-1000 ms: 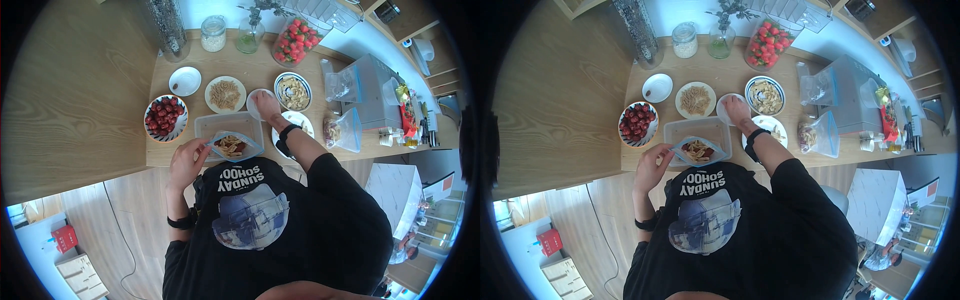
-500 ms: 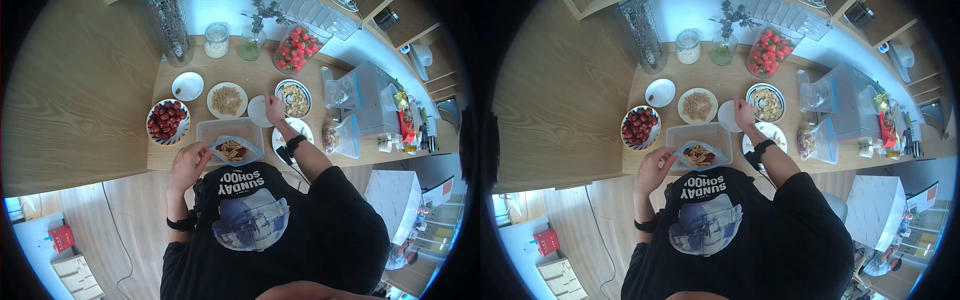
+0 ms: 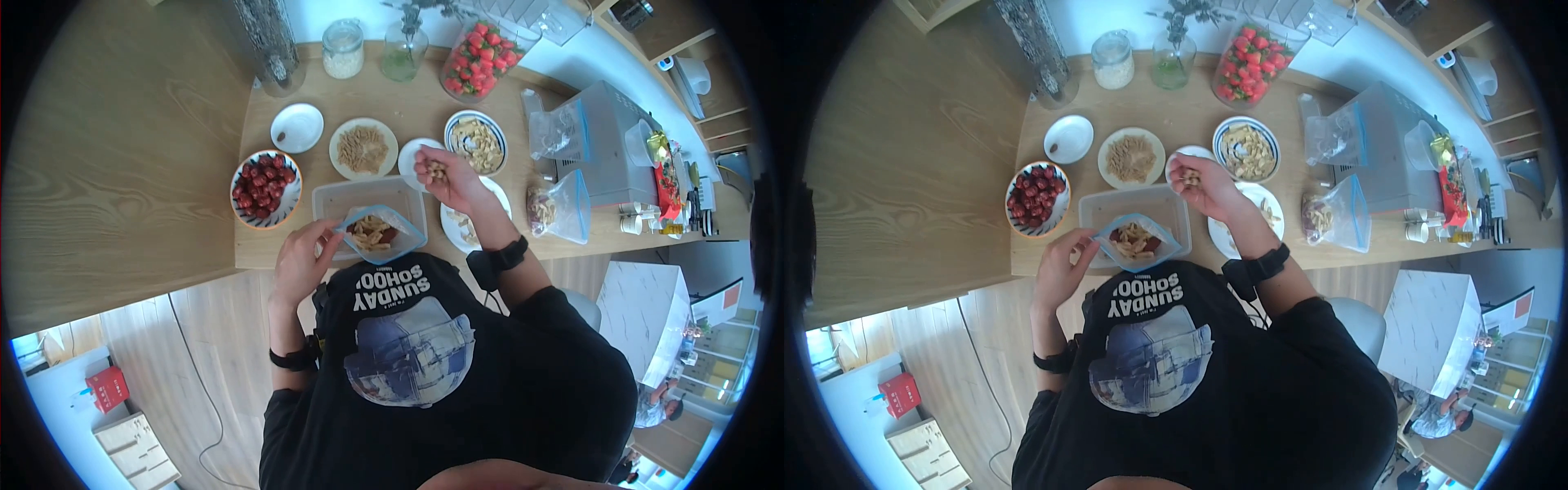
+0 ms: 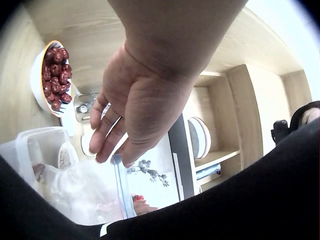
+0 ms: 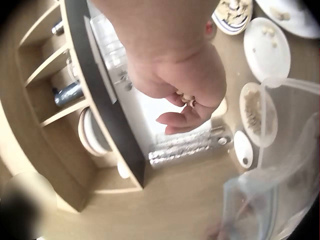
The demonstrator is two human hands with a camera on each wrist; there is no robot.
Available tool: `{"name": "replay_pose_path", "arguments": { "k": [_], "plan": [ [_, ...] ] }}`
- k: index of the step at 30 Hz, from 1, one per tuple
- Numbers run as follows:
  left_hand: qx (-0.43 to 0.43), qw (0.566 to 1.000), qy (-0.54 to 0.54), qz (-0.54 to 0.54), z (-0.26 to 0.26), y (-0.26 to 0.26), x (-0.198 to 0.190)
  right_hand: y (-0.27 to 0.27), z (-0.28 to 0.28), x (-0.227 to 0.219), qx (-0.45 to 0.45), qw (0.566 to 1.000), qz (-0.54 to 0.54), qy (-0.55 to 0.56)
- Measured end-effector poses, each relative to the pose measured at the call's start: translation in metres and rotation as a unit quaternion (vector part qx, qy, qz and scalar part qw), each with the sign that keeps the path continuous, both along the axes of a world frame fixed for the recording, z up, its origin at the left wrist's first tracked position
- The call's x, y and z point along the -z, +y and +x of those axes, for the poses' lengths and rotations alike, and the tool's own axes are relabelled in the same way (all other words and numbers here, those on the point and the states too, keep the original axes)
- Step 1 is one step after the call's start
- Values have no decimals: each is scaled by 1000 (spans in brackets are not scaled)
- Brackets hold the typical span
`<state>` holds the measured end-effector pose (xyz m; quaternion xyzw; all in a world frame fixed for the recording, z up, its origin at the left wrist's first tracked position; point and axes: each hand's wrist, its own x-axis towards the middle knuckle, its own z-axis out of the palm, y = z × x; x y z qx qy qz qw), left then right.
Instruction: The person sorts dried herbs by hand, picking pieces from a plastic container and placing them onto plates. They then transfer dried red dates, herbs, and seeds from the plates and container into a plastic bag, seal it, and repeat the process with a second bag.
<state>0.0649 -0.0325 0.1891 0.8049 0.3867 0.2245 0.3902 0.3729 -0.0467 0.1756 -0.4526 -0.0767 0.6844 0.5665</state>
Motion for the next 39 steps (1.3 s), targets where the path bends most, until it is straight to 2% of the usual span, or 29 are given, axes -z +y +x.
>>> {"name": "replay_pose_path", "arguments": {
  "k": [1, 2, 3, 4, 6, 7, 9, 11, 13, 17, 19, 20, 22, 23, 25, 26, 27, 29, 30, 32, 34, 35, 37, 38, 39],
  "plan": [
    [-2, 1000, -5, 15, 1, -2, 1, -7, -7, -22, 1, 1000, -11, 4],
    [-4, 1000, -7, 13, 2, -2, 2, -11, -12, -41, -146, 988, 13, -48],
    [-2, 1000, -5, 5, 3, -2, 3, -15, -16, -48, -289, 952, 38, -97],
    [-4, 1000, -7, 6, 4, -2, 3, -18, -23, -44, -288, 953, 31, -93],
    [-5, 1000, -9, 8, 5, -3, 3, -22, -41, -36, -421, 870, 78, -243],
    [-5, 1000, -8, 3, 6, -4, 3, -25, -50, -37, -422, 871, 74, -240],
    [-5, 1000, -19, -2, 6, -5, 5, -32, -64, -42, -413, 826, 82, -375],
    [-8, 1000, -22, -3, 7, -6, 6, -33, -64, -25, -425, 814, 95, -383],
    [-10, 1000, -24, -5, 7, -7, 7, -34, -66, -18, -404, 757, 179, -482],
    [-12, 1000, -24, 0, 7, -9, 10, -36, -63, -22, -404, 773, 185, -453],
    [-10, 1000, -25, 6, 7, -9, 9, -36, -58, -19, -378, 741, 286, -475],
    [-13, 1000, -24, 2, 7, -9, 9, -38, -56, -24, -378, 742, 285, -475],
    [-15, 1000, -24, -1, 7, -10, 9, -37, -52, -45, -379, 819, 215, -375],
    [-14, 1000, -24, 0, 7, -10, 9, -39, -48, -45, -377, 819, 214, -375],
    [-12, 1000, -24, 2, 7, -9, 9, -37, -35, -42, -300, 828, 286, -377],
    [-13, 1000, -22, 3, 7, -8, 9, -37, -27, -40, -245, 852, 294, -358],
    [-14, 1000, -20, 4, 7, -8, 9, -37, -15, -38, -244, 852, 293, -359],
    [-14, 1000, -23, 0, 6, -7, 10, -40, 9, -34, -154, 864, 151, -455],
    [-16, 1000, -26, -5, 7, -7, 10, -44, 20, -29, -151, 864, 150, -456],
    [-12, 1000, -27, -2, 8, -6, 9, -56, 38, -7, -265, 759, 12, -594],
    [-11, 1000, -26, 0, 8, -5, 10, -82, 47, 43, -348, 660, 44, -664],
    [-8, 1000, -26, 5, 9, -4, 11, -99, 44, 67, -349, 605, 98, -709],
    [-5, 1000, -23, 6, 8, -3, 12, -114, 32, 64, -412, 647, 36, -640],
    [-6, 1000, -21, 13, 8, -3, 11, -120, 36, 68, -413, 650, 34, -637],
    [-6, 1000, -20, 19, 8, -3, 11, -127, 44, 68, -409, 690, 7, -597]
  ]
}}
